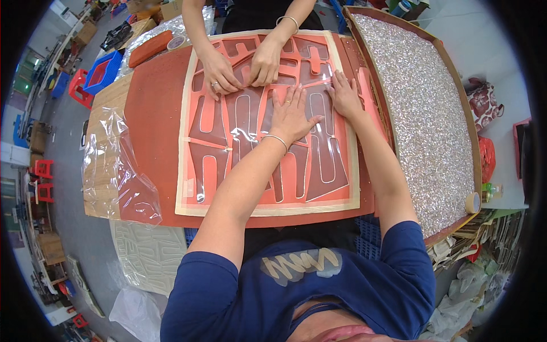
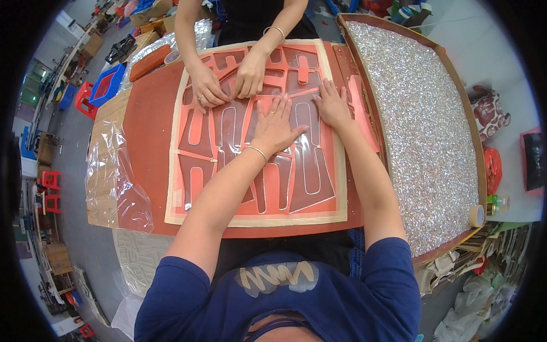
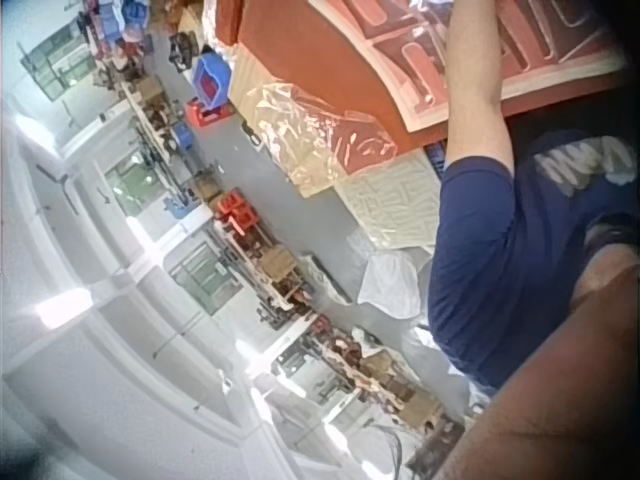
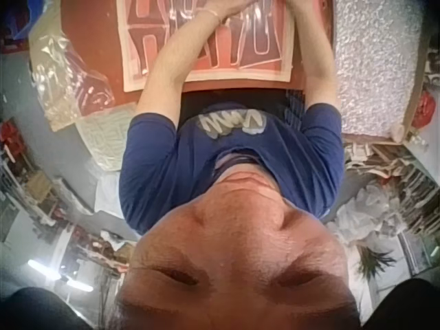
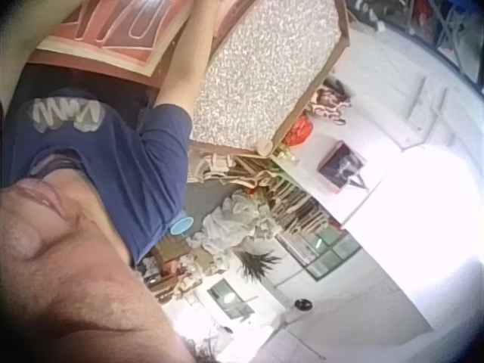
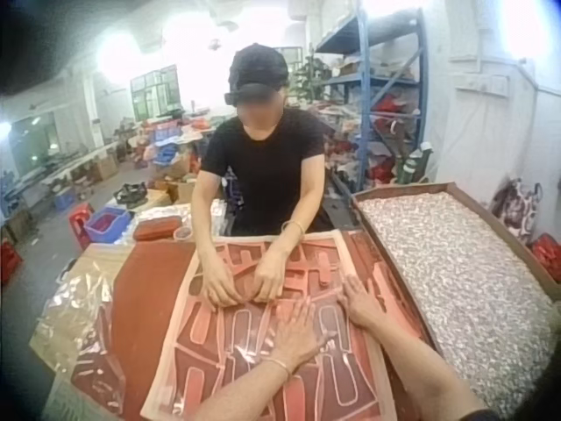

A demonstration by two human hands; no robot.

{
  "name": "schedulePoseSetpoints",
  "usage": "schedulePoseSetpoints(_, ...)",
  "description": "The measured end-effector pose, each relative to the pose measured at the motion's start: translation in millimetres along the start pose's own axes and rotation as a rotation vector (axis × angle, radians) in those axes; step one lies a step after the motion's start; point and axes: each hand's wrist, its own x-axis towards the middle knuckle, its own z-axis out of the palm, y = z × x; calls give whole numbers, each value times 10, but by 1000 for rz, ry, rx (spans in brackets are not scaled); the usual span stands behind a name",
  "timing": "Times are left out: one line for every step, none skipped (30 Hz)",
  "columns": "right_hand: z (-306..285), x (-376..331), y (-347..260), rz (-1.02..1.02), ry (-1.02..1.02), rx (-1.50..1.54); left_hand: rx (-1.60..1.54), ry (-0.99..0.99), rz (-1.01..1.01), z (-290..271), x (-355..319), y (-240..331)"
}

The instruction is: Preparing and arranging decorative sparkling components on shoe parts using a template frame and adhesive film.

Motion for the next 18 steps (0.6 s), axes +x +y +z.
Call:
schedulePoseSetpoints(-99, -13, -183, -69, -144, -86, -3, 0, 2, 5, -12, -24)
schedulePoseSetpoints(-311, 165, -210, 113, -599, 83, 0, 5, -10, 9, -27, -57)
schedulePoseSetpoints(-425, 186, -318, 125, -595, 77, 1, 11, -13, 6, -39, -60)
schedulePoseSetpoints(-494, 197, -412, 94, -412, -122, 6, 28, -21, 23, -33, -66)
schedulePoseSetpoints(-534, 174, -486, 62, -229, -319, 4, 30, -10, 35, -18, -82)
schedulePoseSetpoints(-429, -5, -466, -6, -458, -283, 15, 38, -4, 36, 10, -52)
schedulePoseSetpoints(-446, -20, -523, 7, -458, -289, 28, 39, 1, 47, 4, -49)
schedulePoseSetpoints(-455, -26, -588, 66, -567, -250, 28, 48, -8, 55, -19, -59)
schedulePoseSetpoints(-495, -38, -601, 125, -674, -211, 23, 49, 4, 51, -22, -42)
schedulePoseSetpoints(-527, 169, -538, 212, -746, -11, 26, 41, -5, 33, -13, -45)
schedulePoseSetpoints(-726, 201, -341, 340, -723, 532, 30, 34, -15, 20, -10, -37)
schedulePoseSetpoints(-914, 306, -386, 342, -626, 402, 43, 5, -25, 15, -15, -72)
schedulePoseSetpoints(-1058, 329, -381, 349, -529, 267, 42, 9, -20, -10, -16, -51)
schedulePoseSetpoints(-1047, 272, -286, 350, -524, 264, 24, 36, -8, -37, -15, -42)
schedulePoseSetpoints(-998, 131, -151, 338, -517, -77, 2, 58, 9, -63, -39, -4)
schedulePoseSetpoints(-931, 36, -90, 315, -501, -416, -1, 59, 12, -86, -45, 2)
schedulePoseSetpoints(-838, -74, -51, 319, -500, -419, 32, 32, 37, -105, -52, 5)
schedulePoseSetpoints(-752, -165, -66, 330, -403, -478, 67, 10, 56, -118, -41, -16)
